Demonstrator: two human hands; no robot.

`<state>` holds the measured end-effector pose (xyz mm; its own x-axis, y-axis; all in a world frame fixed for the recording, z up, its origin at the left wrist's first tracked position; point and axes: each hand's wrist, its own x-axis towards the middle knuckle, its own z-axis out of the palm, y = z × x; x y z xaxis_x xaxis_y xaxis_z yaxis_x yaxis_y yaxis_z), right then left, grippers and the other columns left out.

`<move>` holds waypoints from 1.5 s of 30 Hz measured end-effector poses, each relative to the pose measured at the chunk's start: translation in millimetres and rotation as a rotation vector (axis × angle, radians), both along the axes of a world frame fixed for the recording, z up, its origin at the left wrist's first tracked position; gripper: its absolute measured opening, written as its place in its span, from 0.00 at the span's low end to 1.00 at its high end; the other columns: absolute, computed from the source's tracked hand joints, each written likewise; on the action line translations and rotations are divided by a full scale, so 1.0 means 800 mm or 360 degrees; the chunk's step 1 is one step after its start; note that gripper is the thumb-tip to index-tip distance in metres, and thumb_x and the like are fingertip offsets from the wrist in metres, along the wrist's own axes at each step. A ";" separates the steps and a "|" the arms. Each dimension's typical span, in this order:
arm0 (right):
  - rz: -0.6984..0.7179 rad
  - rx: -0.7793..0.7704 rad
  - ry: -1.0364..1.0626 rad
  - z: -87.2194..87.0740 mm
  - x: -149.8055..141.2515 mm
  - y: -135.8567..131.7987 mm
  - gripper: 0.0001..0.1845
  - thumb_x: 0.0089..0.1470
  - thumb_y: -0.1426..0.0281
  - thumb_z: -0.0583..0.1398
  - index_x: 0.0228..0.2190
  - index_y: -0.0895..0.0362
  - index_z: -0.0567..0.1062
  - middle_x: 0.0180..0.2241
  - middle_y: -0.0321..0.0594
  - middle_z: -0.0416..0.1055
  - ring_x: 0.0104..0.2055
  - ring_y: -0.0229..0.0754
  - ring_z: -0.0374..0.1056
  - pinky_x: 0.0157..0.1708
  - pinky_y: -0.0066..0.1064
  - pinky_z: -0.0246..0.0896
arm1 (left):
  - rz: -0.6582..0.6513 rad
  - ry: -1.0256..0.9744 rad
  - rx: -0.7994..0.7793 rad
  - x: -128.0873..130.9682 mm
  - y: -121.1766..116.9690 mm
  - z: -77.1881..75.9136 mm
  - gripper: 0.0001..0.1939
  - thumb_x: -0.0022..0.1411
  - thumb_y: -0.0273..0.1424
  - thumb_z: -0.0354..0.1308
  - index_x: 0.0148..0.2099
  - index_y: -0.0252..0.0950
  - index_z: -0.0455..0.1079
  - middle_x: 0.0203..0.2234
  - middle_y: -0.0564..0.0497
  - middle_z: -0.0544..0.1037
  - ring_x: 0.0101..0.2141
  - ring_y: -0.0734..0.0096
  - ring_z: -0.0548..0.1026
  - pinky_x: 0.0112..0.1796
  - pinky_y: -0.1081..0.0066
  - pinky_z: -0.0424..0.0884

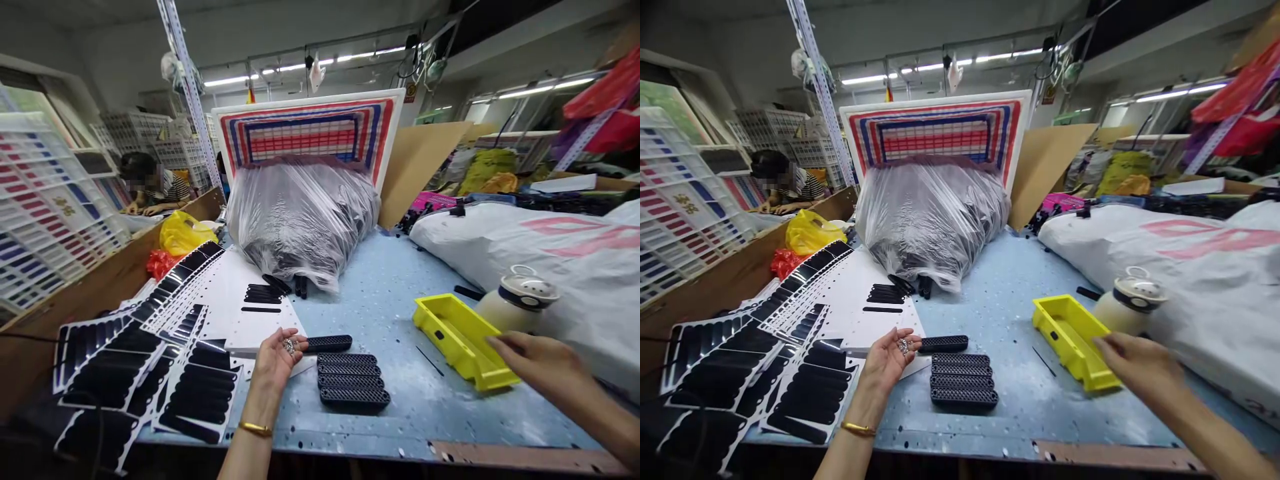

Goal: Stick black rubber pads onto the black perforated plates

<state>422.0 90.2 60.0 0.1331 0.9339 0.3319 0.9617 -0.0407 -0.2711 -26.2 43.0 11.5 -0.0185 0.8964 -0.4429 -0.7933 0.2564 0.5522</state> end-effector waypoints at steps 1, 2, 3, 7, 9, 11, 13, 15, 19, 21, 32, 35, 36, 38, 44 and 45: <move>0.0085 -0.0151 0.0016 0.002 -0.028 -0.001 0.07 0.49 0.68 0.66 0.22 0.53 0.82 0.24 0.49 0.79 0.22 0.45 0.71 0.23 0.34 0.55 | -0.0007 -0.0001 -0.0008 0.000 -0.003 -0.002 0.16 0.68 0.28 0.49 0.34 0.23 0.73 0.25 0.36 0.79 0.24 0.64 0.79 0.22 0.74 0.71; 0.0245 -0.0190 0.0009 0.004 -0.060 -0.002 0.07 0.51 0.68 0.64 0.24 0.54 0.82 0.28 0.49 0.80 0.27 0.47 0.73 0.26 0.34 0.59 | -0.0009 -0.0001 -0.0015 0.000 -0.005 -0.004 0.15 0.68 0.28 0.49 0.34 0.23 0.73 0.24 0.37 0.79 0.23 0.65 0.78 0.21 0.74 0.71; 0.0442 -0.0235 0.0010 0.005 -0.096 -0.002 0.09 0.53 0.69 0.62 0.26 0.54 0.82 0.31 0.49 0.81 0.30 0.49 0.75 0.30 0.35 0.63 | -0.0008 0.0000 -0.0021 0.000 -0.008 -0.005 0.14 0.67 0.27 0.50 0.34 0.23 0.73 0.24 0.37 0.79 0.22 0.66 0.78 0.21 0.75 0.71; 0.0892 -0.0412 -0.0050 0.002 -0.228 0.003 0.14 0.56 0.70 0.58 0.40 0.55 0.81 0.41 0.46 0.80 0.44 0.49 0.75 0.46 0.36 0.65 | 0.0030 0.0031 -0.0014 -0.002 -0.013 -0.008 0.08 0.62 0.24 0.55 0.32 0.25 0.73 0.23 0.41 0.79 0.22 0.69 0.78 0.22 0.77 0.71; 0.0989 -0.0491 -0.0095 -0.006 -0.275 0.011 0.16 0.52 0.72 0.60 0.43 0.56 0.81 0.44 0.46 0.79 0.47 0.49 0.73 0.48 0.35 0.64 | 0.0057 0.0056 0.0006 -0.005 -0.012 -0.008 0.05 0.59 0.23 0.58 0.31 0.25 0.73 0.23 0.41 0.79 0.22 0.69 0.78 0.23 0.77 0.71; 0.1062 -0.0586 -0.0145 -0.014 -0.307 0.022 0.20 0.47 0.74 0.62 0.45 0.55 0.80 0.45 0.46 0.79 0.48 0.50 0.73 0.47 0.34 0.63 | 0.0084 0.0074 0.0027 -0.007 -0.011 -0.008 0.04 0.56 0.23 0.60 0.30 0.26 0.73 0.22 0.42 0.79 0.22 0.69 0.78 0.23 0.76 0.71; 0.1113 -0.0689 -0.0192 -0.021 -0.323 0.033 0.21 0.44 0.76 0.63 0.43 0.54 0.81 0.42 0.45 0.80 0.45 0.50 0.74 0.43 0.33 0.63 | 0.0103 0.0084 0.0044 -0.009 -0.009 -0.007 0.04 0.55 0.23 0.61 0.30 0.26 0.74 0.22 0.42 0.79 0.23 0.69 0.78 0.23 0.76 0.72; 0.1153 -0.0793 -0.0224 -0.024 -0.324 0.043 0.17 0.43 0.76 0.63 0.37 0.53 0.83 0.36 0.43 0.81 0.40 0.48 0.74 0.37 0.31 0.61 | 0.0104 0.0092 0.0067 -0.010 -0.008 -0.005 0.04 0.54 0.24 0.62 0.31 0.26 0.75 0.23 0.42 0.79 0.24 0.69 0.78 0.23 0.76 0.72; 0.1167 -0.0921 -0.0249 -0.024 -0.299 0.048 0.12 0.45 0.76 0.61 0.30 0.53 0.83 0.28 0.39 0.80 0.33 0.44 0.73 0.30 0.29 0.57 | 0.0063 0.0110 0.0105 -0.007 -0.013 -0.004 0.06 0.52 0.26 0.64 0.31 0.26 0.76 0.24 0.41 0.80 0.24 0.69 0.78 0.24 0.76 0.72; 0.1153 -0.0948 -0.0248 -0.023 -0.283 0.043 0.12 0.46 0.76 0.60 0.30 0.54 0.83 0.29 0.40 0.81 0.33 0.44 0.73 0.30 0.29 0.56 | 0.0027 0.0108 0.0106 -0.004 -0.019 -0.007 0.08 0.50 0.28 0.66 0.31 0.26 0.76 0.25 0.41 0.80 0.24 0.68 0.77 0.24 0.75 0.71; 0.1104 -0.0805 0.0079 -0.042 -0.268 0.026 0.18 0.54 0.72 0.54 0.38 0.55 0.83 0.39 0.45 0.81 0.42 0.48 0.75 0.42 0.32 0.64 | -0.0045 0.0138 0.0109 0.019 -0.046 -0.025 0.13 0.44 0.32 0.72 0.31 0.27 0.77 0.24 0.42 0.80 0.25 0.67 0.77 0.24 0.74 0.70; 0.0932 -0.0695 0.0247 -0.050 -0.239 0.030 0.21 0.58 0.70 0.51 0.44 0.57 0.80 0.41 0.45 0.81 0.42 0.46 0.75 0.43 0.32 0.66 | -0.0050 0.0141 0.0108 0.020 -0.050 -0.019 0.14 0.44 0.32 0.72 0.31 0.27 0.77 0.25 0.42 0.81 0.25 0.66 0.77 0.25 0.73 0.71; 0.0857 -0.0675 0.0288 -0.054 -0.227 0.028 0.21 0.58 0.70 0.50 0.44 0.58 0.80 0.38 0.45 0.81 0.39 0.46 0.76 0.40 0.32 0.67 | -0.0048 0.0141 0.0111 0.019 -0.051 -0.017 0.14 0.44 0.32 0.72 0.31 0.27 0.77 0.25 0.42 0.81 0.26 0.66 0.78 0.25 0.73 0.72; 0.0704 -0.0666 0.0341 -0.064 -0.205 0.020 0.22 0.56 0.73 0.49 0.41 0.62 0.80 0.30 0.45 0.81 0.31 0.45 0.76 0.33 0.31 0.68 | -0.0056 0.0139 0.0126 0.018 -0.051 -0.012 0.14 0.43 0.31 0.72 0.32 0.27 0.77 0.26 0.41 0.81 0.27 0.65 0.78 0.26 0.72 0.73; 0.0543 -0.0683 0.0358 -0.096 -0.198 -0.017 0.17 0.50 0.76 0.54 0.37 0.61 0.81 0.23 0.39 0.78 0.26 0.44 0.74 0.28 0.30 0.65 | -0.0110 0.0155 0.0136 0.028 -0.042 -0.005 0.13 0.41 0.24 0.71 0.33 0.26 0.76 0.26 0.41 0.81 0.26 0.67 0.78 0.27 0.73 0.75; 0.0545 -0.0667 0.0344 -0.098 -0.203 -0.019 0.17 0.51 0.76 0.54 0.37 0.60 0.81 0.25 0.41 0.79 0.29 0.44 0.75 0.31 0.30 0.65 | -0.0112 0.0161 0.0130 0.030 -0.040 -0.005 0.13 0.41 0.24 0.71 0.33 0.26 0.76 0.26 0.42 0.81 0.26 0.67 0.78 0.26 0.73 0.75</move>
<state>259.9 74.8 -18.8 -0.1758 0.9815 -0.0764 0.8637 0.1165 -0.4903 -2.3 10.7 7.4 0.0047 0.9301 -0.3673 -0.7141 0.2602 0.6498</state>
